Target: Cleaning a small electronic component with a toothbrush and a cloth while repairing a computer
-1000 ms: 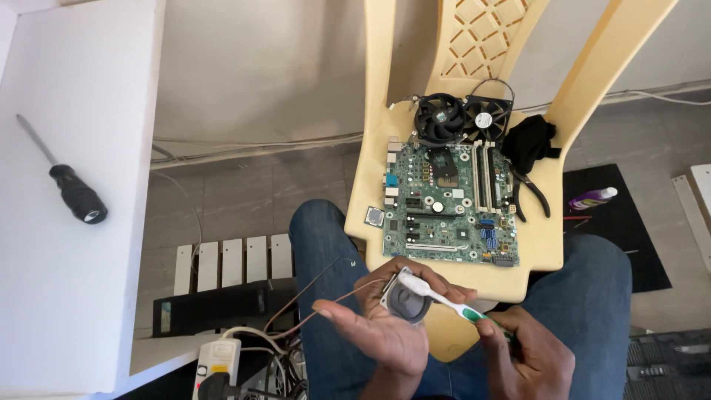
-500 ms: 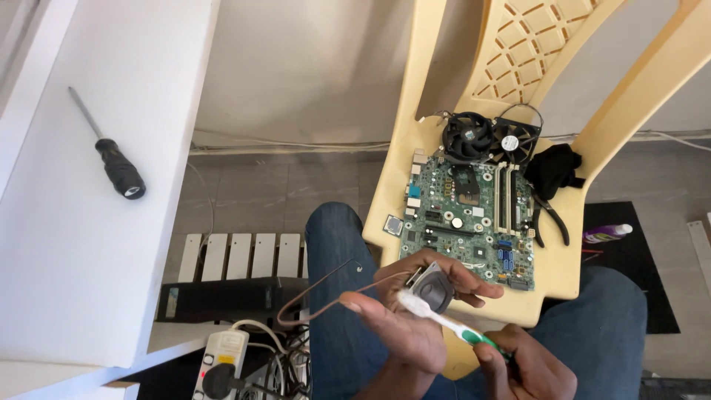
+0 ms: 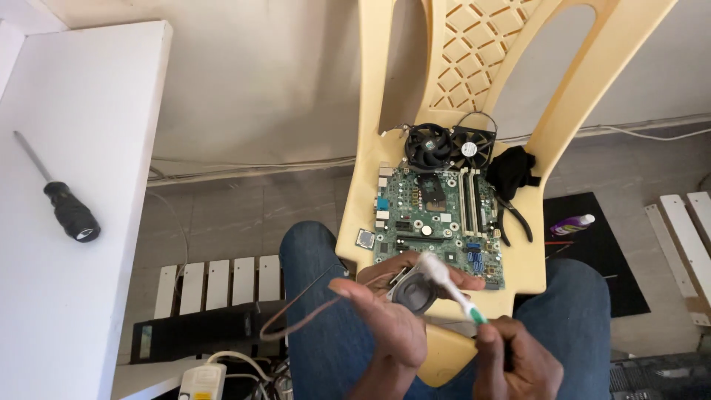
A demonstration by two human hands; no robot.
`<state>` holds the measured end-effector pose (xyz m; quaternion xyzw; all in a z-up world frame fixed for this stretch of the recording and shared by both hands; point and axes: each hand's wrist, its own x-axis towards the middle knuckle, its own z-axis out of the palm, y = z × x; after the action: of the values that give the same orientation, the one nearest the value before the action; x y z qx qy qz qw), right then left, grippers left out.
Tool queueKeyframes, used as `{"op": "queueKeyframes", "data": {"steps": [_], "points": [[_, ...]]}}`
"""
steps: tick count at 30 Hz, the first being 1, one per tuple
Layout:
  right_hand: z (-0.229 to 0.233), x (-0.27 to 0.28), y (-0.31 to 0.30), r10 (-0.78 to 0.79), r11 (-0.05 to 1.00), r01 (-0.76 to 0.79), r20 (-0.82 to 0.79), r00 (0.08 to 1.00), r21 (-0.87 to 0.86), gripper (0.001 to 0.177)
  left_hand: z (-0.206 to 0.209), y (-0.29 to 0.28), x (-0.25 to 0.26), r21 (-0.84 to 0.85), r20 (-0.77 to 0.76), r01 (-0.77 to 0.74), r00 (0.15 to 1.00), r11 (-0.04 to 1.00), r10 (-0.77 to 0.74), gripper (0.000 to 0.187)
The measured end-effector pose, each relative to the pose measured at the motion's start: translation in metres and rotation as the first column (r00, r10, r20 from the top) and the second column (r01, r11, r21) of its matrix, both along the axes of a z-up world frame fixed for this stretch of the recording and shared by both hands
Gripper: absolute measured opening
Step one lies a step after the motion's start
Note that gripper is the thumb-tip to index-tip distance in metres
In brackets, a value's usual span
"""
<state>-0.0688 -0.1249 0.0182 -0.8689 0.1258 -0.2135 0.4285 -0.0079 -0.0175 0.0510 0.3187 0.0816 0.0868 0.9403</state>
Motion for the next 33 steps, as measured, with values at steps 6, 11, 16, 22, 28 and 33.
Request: {"op": "queueKeyframes", "data": {"steps": [6, 11, 16, 22, 28, 33], "points": [[0.019, 0.019, -0.02, 0.163, 0.985, -0.171, 0.164, 0.973, 0.03, 0.046, 0.01, 0.007, 0.007, 0.3, 0.229, -0.042, 0.973, 0.953, -0.029, 0.102], [0.013, 0.04, -0.084, 0.175, 0.981, -0.172, -0.024, 0.984, 0.087, 0.047, 0.009, 0.026, 0.012, 0.485, 0.237, 0.196, 0.909, 0.852, -0.344, 0.109], [0.027, 0.057, -0.075, 0.3, 0.954, -0.301, 0.049, 0.953, 0.002, 0.038, 0.016, 0.008, 0.01, 0.535, 0.333, 0.086, 0.893, 0.84, -0.303, 0.11], [0.029, 0.068, -0.072, 0.355, 0.935, -0.353, 0.094, 0.93, -0.043, 0.035, 0.009, 0.01, 0.01, 0.512, 0.191, 0.245, 0.902, 0.823, -0.387, 0.11], [0.023, 0.076, -0.081, 0.345, 0.936, -0.331, 0.125, 0.93, -0.121, 0.041, -0.006, 0.005, 0.012, 0.512, 0.198, 0.229, 0.906, 0.828, -0.374, 0.111], [0.036, 0.077, -0.077, 0.331, 0.942, -0.318, 0.147, 0.932, -0.104, 0.038, 0.007, 0.008, 0.01, 0.576, 0.153, 0.209, 0.923, 0.791, -0.354, 0.112]]}}
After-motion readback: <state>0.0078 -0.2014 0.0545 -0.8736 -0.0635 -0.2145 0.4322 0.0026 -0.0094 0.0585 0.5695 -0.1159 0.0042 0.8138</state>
